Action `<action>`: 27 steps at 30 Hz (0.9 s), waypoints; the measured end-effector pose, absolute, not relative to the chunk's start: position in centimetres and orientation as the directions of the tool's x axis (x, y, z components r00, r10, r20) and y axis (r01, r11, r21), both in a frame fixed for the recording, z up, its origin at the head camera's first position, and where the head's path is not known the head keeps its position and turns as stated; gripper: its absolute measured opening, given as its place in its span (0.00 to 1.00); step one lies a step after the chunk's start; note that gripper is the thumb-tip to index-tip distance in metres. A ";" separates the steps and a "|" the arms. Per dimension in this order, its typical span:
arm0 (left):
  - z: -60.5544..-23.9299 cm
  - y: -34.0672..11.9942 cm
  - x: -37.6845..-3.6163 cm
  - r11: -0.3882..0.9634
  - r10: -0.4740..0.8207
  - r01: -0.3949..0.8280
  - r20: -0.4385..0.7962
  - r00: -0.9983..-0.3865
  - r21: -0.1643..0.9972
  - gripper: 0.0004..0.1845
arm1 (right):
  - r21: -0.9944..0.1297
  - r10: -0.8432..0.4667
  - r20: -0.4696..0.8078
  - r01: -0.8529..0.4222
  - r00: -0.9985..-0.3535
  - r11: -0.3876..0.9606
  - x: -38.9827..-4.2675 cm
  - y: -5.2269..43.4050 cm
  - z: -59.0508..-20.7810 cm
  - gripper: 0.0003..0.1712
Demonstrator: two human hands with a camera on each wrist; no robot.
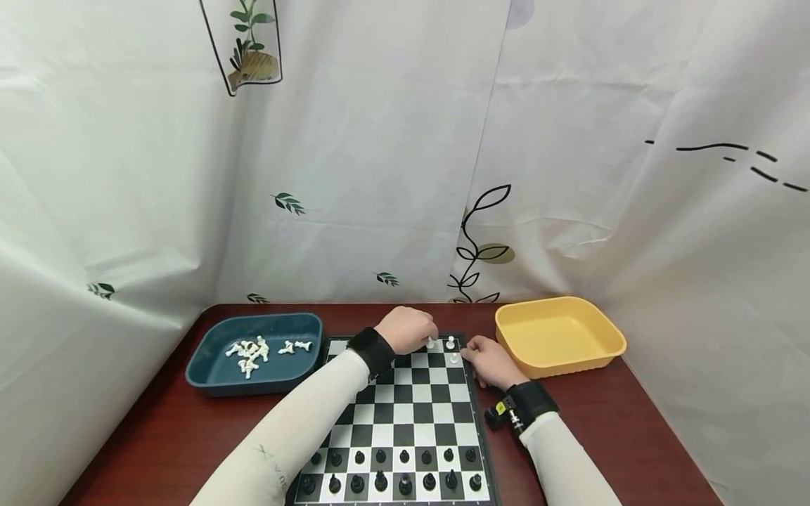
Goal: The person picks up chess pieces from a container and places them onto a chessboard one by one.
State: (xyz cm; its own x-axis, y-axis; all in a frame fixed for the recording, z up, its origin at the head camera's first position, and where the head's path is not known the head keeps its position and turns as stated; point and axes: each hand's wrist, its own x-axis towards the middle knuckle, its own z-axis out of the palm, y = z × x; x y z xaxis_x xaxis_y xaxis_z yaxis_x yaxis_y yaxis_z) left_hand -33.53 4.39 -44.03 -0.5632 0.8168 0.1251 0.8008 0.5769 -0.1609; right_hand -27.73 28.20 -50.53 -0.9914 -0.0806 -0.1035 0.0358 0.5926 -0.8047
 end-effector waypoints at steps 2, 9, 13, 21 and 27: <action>-44.2 4.6 -33.6 0.578 0.816 0.803 0.119 -0.565 -0.148 0.14 | -0.805 -0.083 -0.101 0.033 -0.991 0.592 -27.7 28.2 -50.6 0.11; -44.4 5.1 -33.9 0.568 0.823 0.815 0.108 -0.558 -0.117 0.13 | -0.805 -0.079 -0.096 0.030 -0.992 0.593 -27.9 28.3 -50.8 0.10; -44.3 5.2 -33.8 0.582 0.813 0.807 0.098 -0.574 -0.098 0.13 | -0.802 -0.082 -0.099 0.030 -0.992 0.597 -27.9 28.3 -50.8 0.10; -44.4 5.8 -33.8 0.579 0.813 0.815 0.096 -0.575 -0.025 0.13 | -0.786 -0.069 -0.097 0.034 -0.993 0.617 -27.8 28.4 -50.7 0.10; -44.7 5.4 -34.0 0.590 0.805 0.807 0.098 -0.585 -0.027 0.14 | -0.792 -0.087 -0.095 0.022 -0.992 0.610 -28.0 28.2 -50.8 0.10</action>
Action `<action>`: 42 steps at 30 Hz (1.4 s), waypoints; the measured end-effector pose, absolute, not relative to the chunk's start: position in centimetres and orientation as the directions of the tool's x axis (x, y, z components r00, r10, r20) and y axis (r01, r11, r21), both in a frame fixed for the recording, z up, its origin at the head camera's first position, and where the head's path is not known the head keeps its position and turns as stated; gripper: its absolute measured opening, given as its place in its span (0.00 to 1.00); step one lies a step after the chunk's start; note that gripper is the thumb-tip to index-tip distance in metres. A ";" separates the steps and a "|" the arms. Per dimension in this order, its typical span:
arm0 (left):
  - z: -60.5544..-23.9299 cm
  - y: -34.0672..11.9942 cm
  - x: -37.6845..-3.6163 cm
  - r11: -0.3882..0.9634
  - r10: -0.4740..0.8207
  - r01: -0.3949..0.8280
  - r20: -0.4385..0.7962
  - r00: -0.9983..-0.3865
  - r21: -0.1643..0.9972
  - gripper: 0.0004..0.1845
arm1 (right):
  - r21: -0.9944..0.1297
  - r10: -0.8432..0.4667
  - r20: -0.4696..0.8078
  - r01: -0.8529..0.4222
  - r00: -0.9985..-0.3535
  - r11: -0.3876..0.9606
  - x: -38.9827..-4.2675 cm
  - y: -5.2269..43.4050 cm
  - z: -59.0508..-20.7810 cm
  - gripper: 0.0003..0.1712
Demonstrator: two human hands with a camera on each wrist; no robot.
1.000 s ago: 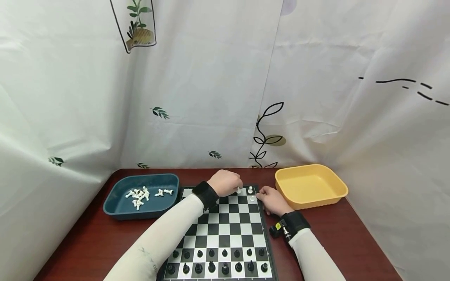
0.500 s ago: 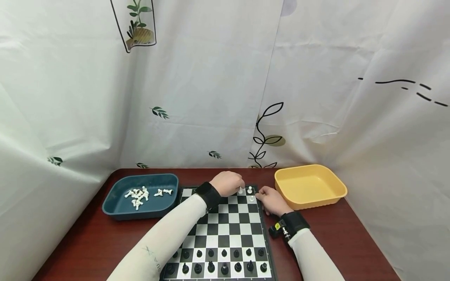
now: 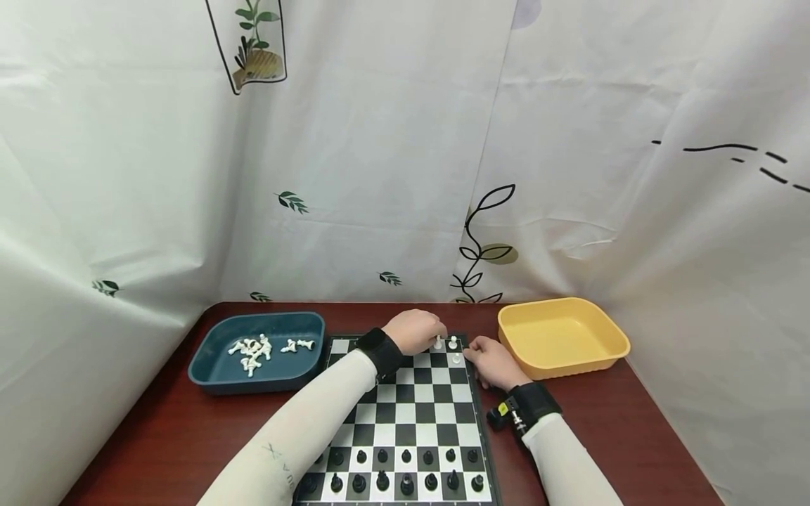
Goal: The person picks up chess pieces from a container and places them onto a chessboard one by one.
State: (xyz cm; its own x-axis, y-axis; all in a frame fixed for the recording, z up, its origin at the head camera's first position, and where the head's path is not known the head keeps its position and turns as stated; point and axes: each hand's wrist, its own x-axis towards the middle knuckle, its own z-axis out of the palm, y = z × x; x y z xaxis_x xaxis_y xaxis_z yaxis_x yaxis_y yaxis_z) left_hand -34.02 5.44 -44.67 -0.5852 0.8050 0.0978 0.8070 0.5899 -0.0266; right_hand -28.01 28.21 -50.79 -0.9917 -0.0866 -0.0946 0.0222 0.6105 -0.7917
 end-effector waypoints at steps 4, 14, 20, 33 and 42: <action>-44.4 5.0 -33.9 0.589 0.805 0.808 0.105 -0.583 -0.029 0.15 | -0.795 -0.084 -0.093 0.023 -0.992 0.606 -28.1 28.1 -50.8 0.10; -43.9 3.2 -33.9 0.616 0.784 0.779 0.178 -0.594 -0.116 0.15 | -0.795 -0.084 -0.090 0.021 -0.992 0.606 -27.9 28.1 -50.7 0.10; -42.9 1.9 -33.8 0.643 0.759 0.756 0.237 -0.607 -0.125 0.14 | -0.799 -0.085 -0.081 0.014 -0.993 0.601 -27.7 28.2 -50.6 0.10; -41.4 -3.2 -33.8 0.717 0.672 0.695 0.327 -0.665 -0.060 0.13 | -0.802 -0.098 -0.075 0.001 -0.992 0.598 -27.8 28.3 -50.8 0.09; -40.6 -6.7 -33.8 0.769 0.575 0.639 0.409 -0.709 0.026 0.11 | -0.800 -0.097 -0.061 -0.009 -0.993 0.600 -28.0 28.3 -50.8 0.10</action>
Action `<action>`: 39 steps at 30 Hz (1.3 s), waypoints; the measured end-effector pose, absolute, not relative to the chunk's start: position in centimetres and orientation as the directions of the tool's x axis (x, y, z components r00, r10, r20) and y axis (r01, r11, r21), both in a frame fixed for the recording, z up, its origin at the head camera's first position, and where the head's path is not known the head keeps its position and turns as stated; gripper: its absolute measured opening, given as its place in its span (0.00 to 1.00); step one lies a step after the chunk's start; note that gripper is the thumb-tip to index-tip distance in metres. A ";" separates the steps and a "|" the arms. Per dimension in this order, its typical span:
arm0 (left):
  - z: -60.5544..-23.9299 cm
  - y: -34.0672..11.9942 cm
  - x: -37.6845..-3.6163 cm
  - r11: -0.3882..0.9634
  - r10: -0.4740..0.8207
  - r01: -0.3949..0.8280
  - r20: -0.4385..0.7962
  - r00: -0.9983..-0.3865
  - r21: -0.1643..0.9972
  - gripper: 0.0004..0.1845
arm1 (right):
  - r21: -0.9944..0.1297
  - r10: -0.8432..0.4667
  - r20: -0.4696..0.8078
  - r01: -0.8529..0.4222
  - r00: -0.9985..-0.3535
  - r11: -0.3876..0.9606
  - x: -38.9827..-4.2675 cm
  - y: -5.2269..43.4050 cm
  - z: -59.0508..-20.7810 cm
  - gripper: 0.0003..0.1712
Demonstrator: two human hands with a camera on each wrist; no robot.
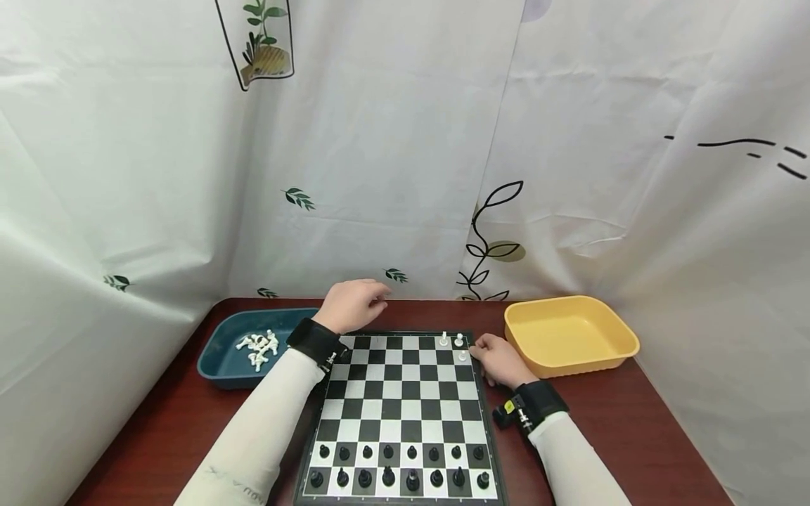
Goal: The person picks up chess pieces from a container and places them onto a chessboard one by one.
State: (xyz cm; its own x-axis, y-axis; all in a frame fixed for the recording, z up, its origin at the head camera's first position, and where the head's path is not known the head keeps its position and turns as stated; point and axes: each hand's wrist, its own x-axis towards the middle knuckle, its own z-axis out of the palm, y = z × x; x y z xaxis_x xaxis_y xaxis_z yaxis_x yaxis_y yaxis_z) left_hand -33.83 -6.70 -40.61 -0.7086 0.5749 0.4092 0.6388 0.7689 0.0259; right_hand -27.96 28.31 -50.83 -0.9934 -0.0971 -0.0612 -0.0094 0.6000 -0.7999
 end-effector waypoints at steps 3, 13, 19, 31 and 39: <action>-40.4 -7.8 -33.6 0.782 0.547 0.622 0.425 -0.721 0.049 0.11 | -0.800 -0.099 -0.064 -0.008 -0.993 0.600 -27.9 28.3 -50.8 0.09; -39.9 -11.1 -32.7 0.813 0.465 0.567 0.437 -0.770 0.134 0.12 | -0.814 -0.093 -0.072 0.005 -0.993 0.580 -27.9 28.1 -50.5 0.09; -39.9 -13.0 -32.5 0.826 0.422 0.541 0.463 -0.780 0.157 0.12 | -0.812 -0.096 -0.073 0.003 -0.993 0.584 -28.0 28.2 -50.8 0.10; -40.9 -17.3 -32.2 0.843 0.319 0.468 0.455 -0.831 0.265 0.14 | -0.807 -0.093 -0.077 0.007 -0.993 0.591 -27.8 28.3 -50.7 0.10; -41.5 -19.9 -32.2 0.860 0.251 0.404 0.431 -0.867 0.311 0.13 | -0.809 -0.086 -0.073 0.008 -0.994 0.588 -27.8 28.2 -50.7 0.09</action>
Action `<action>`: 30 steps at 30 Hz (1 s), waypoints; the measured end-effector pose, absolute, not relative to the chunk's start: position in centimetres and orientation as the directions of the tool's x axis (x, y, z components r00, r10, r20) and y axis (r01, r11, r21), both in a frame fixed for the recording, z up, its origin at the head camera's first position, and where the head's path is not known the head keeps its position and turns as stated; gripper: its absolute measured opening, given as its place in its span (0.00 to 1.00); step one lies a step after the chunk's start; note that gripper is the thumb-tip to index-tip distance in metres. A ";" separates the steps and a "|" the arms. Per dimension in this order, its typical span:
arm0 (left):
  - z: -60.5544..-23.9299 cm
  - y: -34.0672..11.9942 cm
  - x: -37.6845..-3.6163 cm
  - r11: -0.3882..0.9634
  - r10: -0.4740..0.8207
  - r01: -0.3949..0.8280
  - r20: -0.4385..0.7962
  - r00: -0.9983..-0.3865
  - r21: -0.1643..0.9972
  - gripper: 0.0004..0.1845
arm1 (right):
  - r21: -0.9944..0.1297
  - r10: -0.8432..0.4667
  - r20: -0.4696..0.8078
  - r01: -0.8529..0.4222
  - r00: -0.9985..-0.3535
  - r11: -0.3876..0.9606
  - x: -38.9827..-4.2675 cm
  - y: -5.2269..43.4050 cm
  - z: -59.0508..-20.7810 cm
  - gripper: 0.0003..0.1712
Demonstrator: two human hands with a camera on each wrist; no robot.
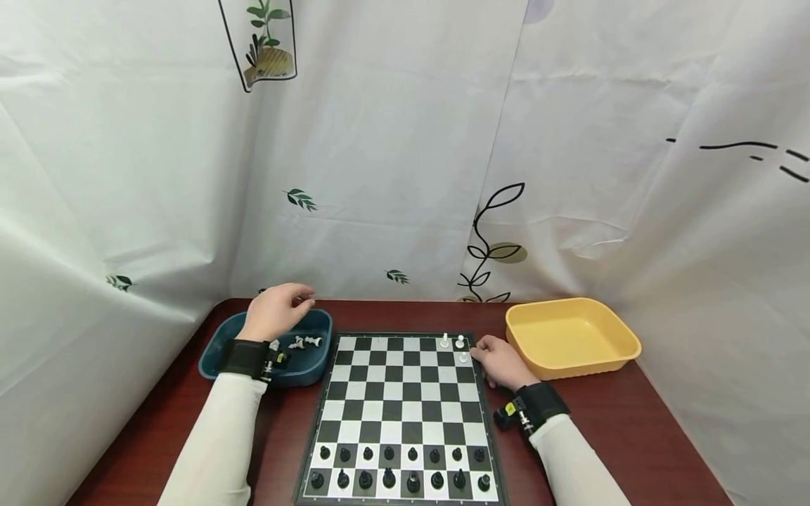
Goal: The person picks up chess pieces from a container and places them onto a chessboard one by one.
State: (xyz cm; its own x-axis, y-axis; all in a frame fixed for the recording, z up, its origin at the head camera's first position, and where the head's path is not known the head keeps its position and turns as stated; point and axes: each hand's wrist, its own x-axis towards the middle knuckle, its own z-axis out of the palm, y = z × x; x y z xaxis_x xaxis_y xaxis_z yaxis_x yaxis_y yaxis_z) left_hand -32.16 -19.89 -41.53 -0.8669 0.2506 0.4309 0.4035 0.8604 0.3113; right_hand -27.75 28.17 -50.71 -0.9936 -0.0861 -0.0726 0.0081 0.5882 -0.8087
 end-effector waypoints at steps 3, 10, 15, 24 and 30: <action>-41.8 -20.8 -32.2 0.871 0.236 0.383 0.422 -0.876 0.307 0.13 | -0.808 -0.082 -0.074 0.012 -0.994 0.589 -27.7 28.2 -50.7 0.09; -42.5 -22.7 -32.1 0.886 0.194 0.329 0.382 -0.903 0.328 0.12 | -0.814 -0.084 -0.082 0.018 -0.993 0.581 -27.6 28.1 -50.7 0.10; -42.7 -24.0 -32.2 0.891 0.159 0.298 0.379 -0.912 0.343 0.12 | -0.811 -0.081 -0.075 0.014 -0.994 0.585 -27.6 28.0 -50.6 0.10; -43.1 -25.5 -32.4 0.914 0.070 0.179 0.292 -0.954 0.364 0.14 | -0.807 -0.082 -0.071 0.008 -0.994 0.590 -27.5 28.0 -50.6 0.10; -43.4 -26.0 -32.6 0.925 0.042 0.132 0.249 -0.968 0.357 0.12 | -0.810 -0.084 -0.080 0.016 -0.993 0.586 -27.7 28.0 -50.7 0.10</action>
State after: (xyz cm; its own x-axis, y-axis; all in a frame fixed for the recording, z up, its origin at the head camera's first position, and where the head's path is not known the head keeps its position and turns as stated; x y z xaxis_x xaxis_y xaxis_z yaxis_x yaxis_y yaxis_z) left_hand -32.61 -26.04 -43.40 -0.9675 0.0425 0.2492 0.1325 0.9247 0.3569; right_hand -27.68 28.04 -50.69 -0.9933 -0.0840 -0.0798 0.0155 0.5858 -0.8103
